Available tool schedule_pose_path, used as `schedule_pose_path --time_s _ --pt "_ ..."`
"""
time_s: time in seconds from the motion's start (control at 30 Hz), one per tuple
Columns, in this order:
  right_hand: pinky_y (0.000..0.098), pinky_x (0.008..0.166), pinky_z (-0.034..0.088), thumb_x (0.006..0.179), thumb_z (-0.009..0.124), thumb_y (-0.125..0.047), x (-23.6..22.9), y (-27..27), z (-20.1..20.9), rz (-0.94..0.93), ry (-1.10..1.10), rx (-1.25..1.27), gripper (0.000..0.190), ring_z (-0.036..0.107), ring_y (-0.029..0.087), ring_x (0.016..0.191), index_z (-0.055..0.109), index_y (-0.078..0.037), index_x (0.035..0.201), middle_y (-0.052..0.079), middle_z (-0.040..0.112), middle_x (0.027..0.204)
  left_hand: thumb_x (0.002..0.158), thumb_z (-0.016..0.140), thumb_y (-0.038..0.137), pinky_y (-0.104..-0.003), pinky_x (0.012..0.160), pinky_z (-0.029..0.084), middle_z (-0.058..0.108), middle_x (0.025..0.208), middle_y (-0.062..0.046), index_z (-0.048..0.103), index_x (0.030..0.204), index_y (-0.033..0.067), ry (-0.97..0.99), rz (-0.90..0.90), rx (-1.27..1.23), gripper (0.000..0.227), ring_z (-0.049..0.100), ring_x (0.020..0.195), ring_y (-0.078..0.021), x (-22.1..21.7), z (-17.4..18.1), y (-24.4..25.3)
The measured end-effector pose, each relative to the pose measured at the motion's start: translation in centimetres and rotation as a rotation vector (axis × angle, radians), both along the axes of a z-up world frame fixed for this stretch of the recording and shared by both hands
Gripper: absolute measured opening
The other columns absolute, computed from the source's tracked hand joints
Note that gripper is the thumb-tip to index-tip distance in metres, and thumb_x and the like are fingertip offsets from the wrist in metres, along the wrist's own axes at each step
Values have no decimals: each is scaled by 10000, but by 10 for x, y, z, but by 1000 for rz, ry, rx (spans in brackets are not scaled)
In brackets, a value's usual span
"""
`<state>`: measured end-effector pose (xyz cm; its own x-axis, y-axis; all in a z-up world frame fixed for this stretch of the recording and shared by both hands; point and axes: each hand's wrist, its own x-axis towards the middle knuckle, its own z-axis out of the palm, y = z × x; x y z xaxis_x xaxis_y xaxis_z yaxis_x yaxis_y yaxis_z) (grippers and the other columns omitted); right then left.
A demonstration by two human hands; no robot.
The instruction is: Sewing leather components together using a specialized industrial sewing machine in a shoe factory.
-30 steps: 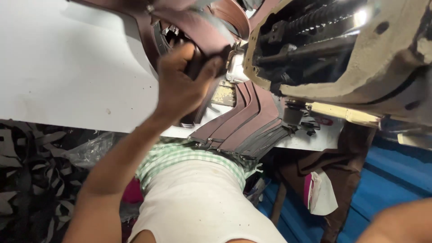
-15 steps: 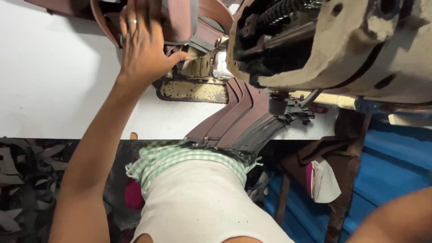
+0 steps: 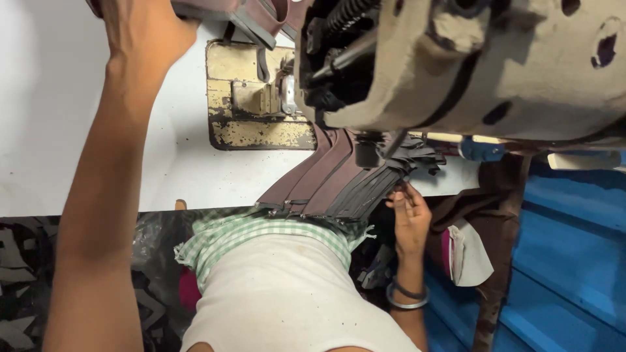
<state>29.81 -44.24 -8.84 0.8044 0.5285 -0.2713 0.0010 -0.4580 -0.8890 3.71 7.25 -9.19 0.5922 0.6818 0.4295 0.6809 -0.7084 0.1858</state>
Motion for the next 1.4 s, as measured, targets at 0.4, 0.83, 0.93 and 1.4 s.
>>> schedule_pose_path --time_s 0.4,0.83,0.93,1.4 --pt "298 1020 510 993 698 -95 -5 48 21 -70 424 416 325 644 150 1096 586 30 1271 76 682 1239 797 669 94 -473 998 363 572 1037 -93 578 1180 75 -606 -261 -84 395 459 1165 -261 26 12 -210" --pt "332 1045 510 861 800 -69 -6 68 52 178 -27 198 475 644 219 1136 634 17 1298 115 679 1250 877 781 188 -492 943 457 629 1132 -175 684 1069 -16 -375 -560 -811 297 552 1086 -395 109 80 -287" --pt "337 1026 542 885 835 -44 -4 59 36 258 -304 68 421 679 211 1114 667 -8 1270 106 708 1240 891 772 180 -496 963 462 625 1179 -174 683 1205 -7 -423 -617 -802 376 552 1102 -391 110 81 -288" --pt "491 1109 519 912 762 -275 25 11 20 -71 819 795 666 677 350 1199 533 101 1412 234 680 1241 768 842 374 -472 855 515 542 1082 -284 472 1207 -162 71 -294 -787 785 557 1014 -394 123 34 -292"
